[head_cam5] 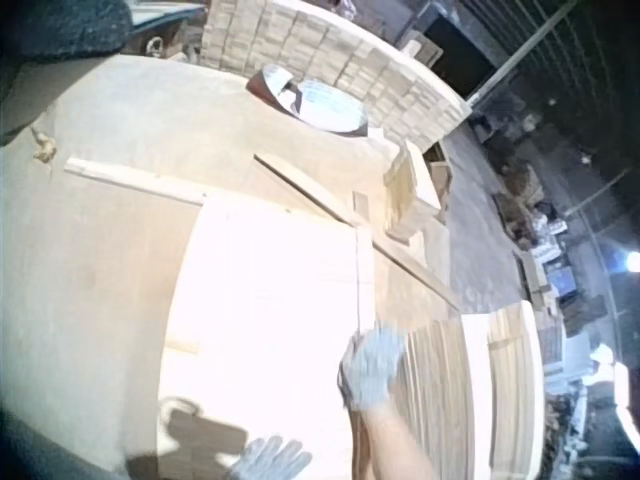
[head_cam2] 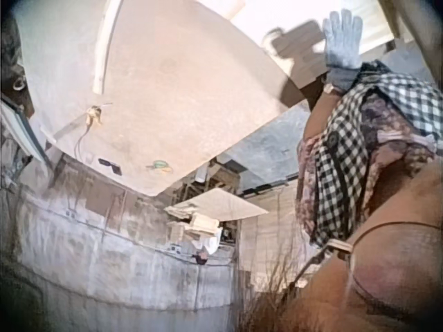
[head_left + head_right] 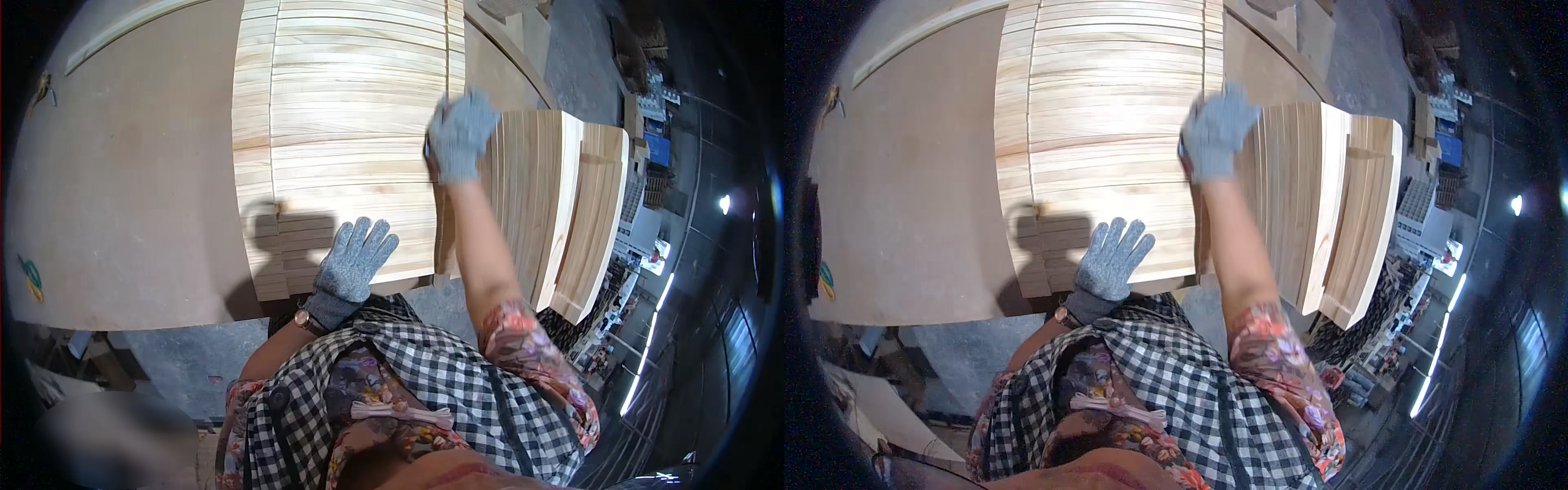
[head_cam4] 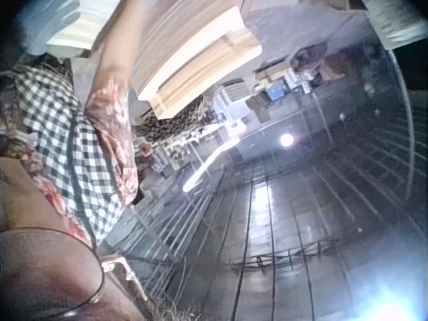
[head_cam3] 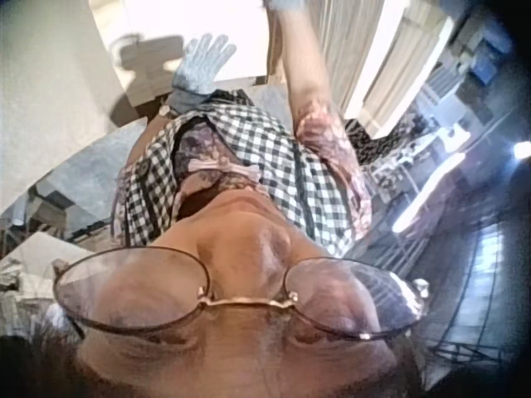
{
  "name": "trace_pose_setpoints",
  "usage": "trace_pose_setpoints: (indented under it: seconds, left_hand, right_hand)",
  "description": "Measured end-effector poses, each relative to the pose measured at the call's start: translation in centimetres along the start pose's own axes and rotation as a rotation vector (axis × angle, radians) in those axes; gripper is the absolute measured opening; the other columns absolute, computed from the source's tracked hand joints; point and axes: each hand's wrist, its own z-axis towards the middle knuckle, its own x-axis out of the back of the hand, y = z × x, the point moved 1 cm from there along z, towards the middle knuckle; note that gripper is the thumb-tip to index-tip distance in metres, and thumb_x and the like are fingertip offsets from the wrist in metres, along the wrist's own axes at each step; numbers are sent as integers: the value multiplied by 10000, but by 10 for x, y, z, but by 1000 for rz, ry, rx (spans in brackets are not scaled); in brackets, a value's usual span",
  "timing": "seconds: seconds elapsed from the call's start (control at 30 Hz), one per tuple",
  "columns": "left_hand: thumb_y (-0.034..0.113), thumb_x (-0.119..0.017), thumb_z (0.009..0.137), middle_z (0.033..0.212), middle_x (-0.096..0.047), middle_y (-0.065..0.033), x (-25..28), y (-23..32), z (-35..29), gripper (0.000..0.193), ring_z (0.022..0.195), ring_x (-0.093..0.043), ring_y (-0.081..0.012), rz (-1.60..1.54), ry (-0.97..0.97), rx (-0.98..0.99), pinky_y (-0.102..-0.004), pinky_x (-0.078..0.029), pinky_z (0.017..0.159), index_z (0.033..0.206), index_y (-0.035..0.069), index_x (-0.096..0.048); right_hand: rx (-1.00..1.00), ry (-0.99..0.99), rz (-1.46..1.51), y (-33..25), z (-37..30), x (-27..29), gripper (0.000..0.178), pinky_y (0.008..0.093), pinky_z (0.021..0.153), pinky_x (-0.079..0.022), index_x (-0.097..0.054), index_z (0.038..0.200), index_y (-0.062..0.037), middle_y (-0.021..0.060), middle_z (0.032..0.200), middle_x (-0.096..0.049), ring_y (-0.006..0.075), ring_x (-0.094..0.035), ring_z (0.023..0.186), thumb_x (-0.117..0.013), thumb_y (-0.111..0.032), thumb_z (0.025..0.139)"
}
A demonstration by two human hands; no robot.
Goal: Sanding the surface and edges of a wooden panel using a hand-held sanding block.
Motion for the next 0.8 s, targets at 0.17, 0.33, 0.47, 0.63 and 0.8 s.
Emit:
trace_pose_setpoints:
  seconds: [0.17, 0.33, 0.47, 0.63, 0.8]
  left_hand:
    - [280, -596, 832, 1428, -495, -186, -10, 6, 13, 597, 1331, -424, -403, -111, -73, -31, -534, -246, 1160, 1386, 70, -522]
    - [602, -596, 833, 1460, -464, -163, 36, -23, 35, 788, 1368, -377, -412, -72, -195, 41, -530, -226, 1175, 1410, 76, -485]
    - [389, -606, 892, 1518, -370, -189, 68, -109, 78, 648, 1432, -269, -412, 215, 215, 185, -526, -191, 1180, 1426, 57, -448]
    - [510, -542, 922, 1519, -370, -176, 106, -258, 73, 689, 1424, -285, -397, 458, 279, 436, -482, -221, 1174, 1447, 80, -421]
    - [599, -441, 939, 1465, -445, -178, 98, -319, 267, 689, 1375, -379, -369, 529, 178, 394, -464, -305, 1130, 1418, 104, -473]
  right_hand:
    - [-216, -152, -99, 59, 45, -103, 338, 567, 945, -362, -670, 903, -28, 175, 1063, -603, 341, -542, 1078, -510, -324, 935]
    - [-304, -332, -19, 41, 23, -127, 351, 531, 933, -385, -671, 931, -18, 192, 1046, -609, 359, -569, 1045, -537, -343, 923]
    - [-272, -361, 186, -32, 26, -81, 309, 502, 910, -399, -649, 883, -15, 206, 1013, -606, 368, -564, 1030, -578, -315, 898]
    - [2, -328, 200, -116, -62, -41, 229, 536, 864, -376, -578, 781, -13, 232, 1007, -590, 392, -529, 1034, -639, -228, 832]
    - [-187, -149, 191, -42, -98, -100, 217, 557, 929, -349, -582, 795, -4, 272, 1117, -562, 417, -513, 1083, -661, -204, 820]
